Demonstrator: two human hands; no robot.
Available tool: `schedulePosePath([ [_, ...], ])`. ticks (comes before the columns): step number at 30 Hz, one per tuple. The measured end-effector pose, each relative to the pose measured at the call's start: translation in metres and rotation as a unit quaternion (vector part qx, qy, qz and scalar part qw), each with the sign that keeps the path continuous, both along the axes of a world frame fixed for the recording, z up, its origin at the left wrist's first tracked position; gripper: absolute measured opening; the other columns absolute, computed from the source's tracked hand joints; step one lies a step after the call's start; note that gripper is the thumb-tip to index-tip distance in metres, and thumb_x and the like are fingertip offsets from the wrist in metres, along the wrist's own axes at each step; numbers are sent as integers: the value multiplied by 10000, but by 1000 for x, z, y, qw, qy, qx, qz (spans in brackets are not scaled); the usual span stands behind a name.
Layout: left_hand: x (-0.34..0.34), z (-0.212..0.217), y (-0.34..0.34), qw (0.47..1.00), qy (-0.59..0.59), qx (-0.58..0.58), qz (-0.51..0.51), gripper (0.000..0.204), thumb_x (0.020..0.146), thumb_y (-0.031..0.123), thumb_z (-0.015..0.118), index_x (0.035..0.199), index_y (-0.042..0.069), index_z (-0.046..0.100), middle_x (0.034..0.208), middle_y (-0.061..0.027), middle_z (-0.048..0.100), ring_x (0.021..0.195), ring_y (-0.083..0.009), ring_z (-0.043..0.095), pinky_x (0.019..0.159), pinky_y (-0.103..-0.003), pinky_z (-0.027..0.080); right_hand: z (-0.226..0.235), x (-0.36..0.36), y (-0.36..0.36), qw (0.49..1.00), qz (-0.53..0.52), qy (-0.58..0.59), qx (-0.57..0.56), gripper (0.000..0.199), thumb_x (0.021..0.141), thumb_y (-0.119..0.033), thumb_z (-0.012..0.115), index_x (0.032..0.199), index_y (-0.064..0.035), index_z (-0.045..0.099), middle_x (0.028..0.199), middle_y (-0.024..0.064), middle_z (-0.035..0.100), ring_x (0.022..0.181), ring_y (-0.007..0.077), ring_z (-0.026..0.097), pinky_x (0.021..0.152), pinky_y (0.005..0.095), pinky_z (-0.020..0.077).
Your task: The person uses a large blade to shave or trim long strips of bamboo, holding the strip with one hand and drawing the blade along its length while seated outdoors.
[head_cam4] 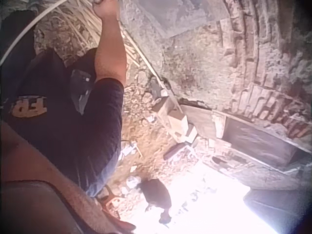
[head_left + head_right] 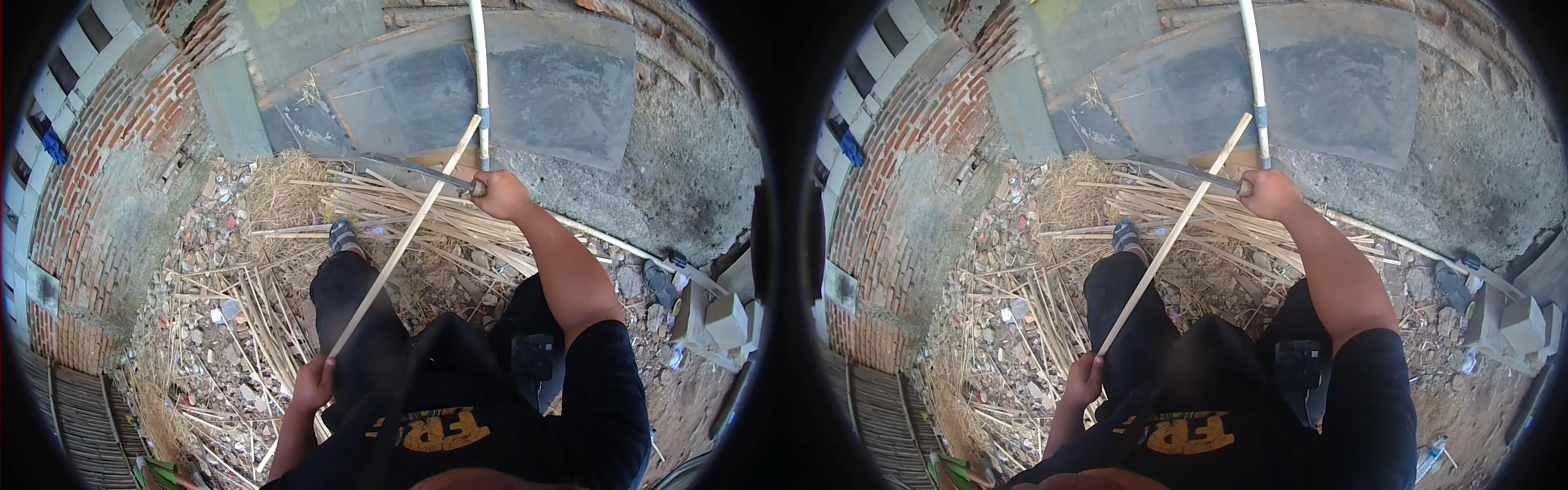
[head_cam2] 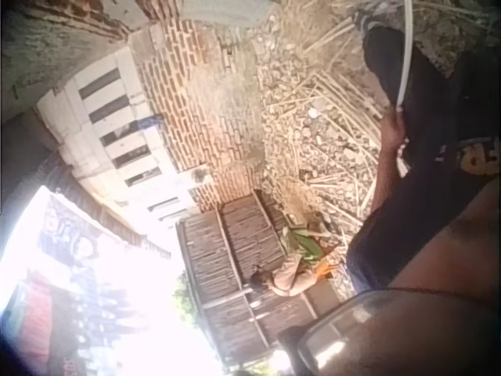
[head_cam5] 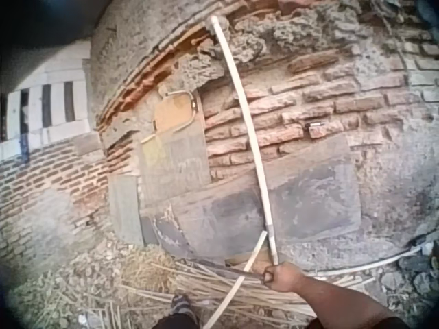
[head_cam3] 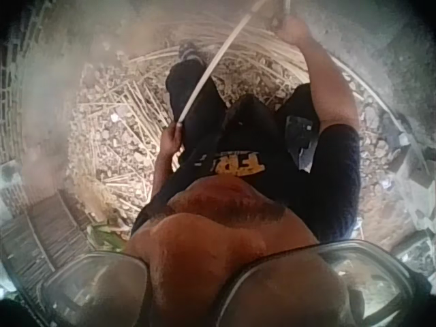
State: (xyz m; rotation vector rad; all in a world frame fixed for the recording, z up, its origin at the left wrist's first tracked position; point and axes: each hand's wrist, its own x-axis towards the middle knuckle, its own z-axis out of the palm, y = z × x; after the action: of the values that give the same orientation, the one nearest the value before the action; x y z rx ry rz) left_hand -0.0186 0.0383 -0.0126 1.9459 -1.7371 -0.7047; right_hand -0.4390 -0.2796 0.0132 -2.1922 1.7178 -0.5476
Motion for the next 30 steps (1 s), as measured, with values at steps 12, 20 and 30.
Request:
schedulePosePath([
  [12, -15, 1, 6, 995, -85, -54, 18, 255, 987, 232, 578, 856, 15, 546, 655, -220, 602, 638, -456, 628, 570, -500, 473, 1, 4, 11, 983, 121, -102, -96, 278, 799, -290, 790, 939, -70, 694, 822, 158, 702, 788, 374, 684, 729, 451, 548],
  [20, -13, 8, 5, 998, -30, -31, 38, 251, 1012, 235, 546, 972, -7, 600, 646, -170, 609, 588, -320, 644, 562, -420, 481, 15, 20, 29, 964, 211, -37, -158, 262, 676, -123, 725, 927, -75, 664, 857, 141, 698, 836, 380, 673, 736, 480, 540],
  [30, -11, 7, -1, 996, -11, -68, 48, 286, 1036, 252, 508, 910, 6, 580, 623, -137, 577, 570, -263, 607, 561, -385, 457, 17, 11, 16, 969, 65, -181, -154, 308, 848, -320, 795, 962, -49, 701, 637, 131, 641, 570, 245, 648, 601, 394, 529],
])
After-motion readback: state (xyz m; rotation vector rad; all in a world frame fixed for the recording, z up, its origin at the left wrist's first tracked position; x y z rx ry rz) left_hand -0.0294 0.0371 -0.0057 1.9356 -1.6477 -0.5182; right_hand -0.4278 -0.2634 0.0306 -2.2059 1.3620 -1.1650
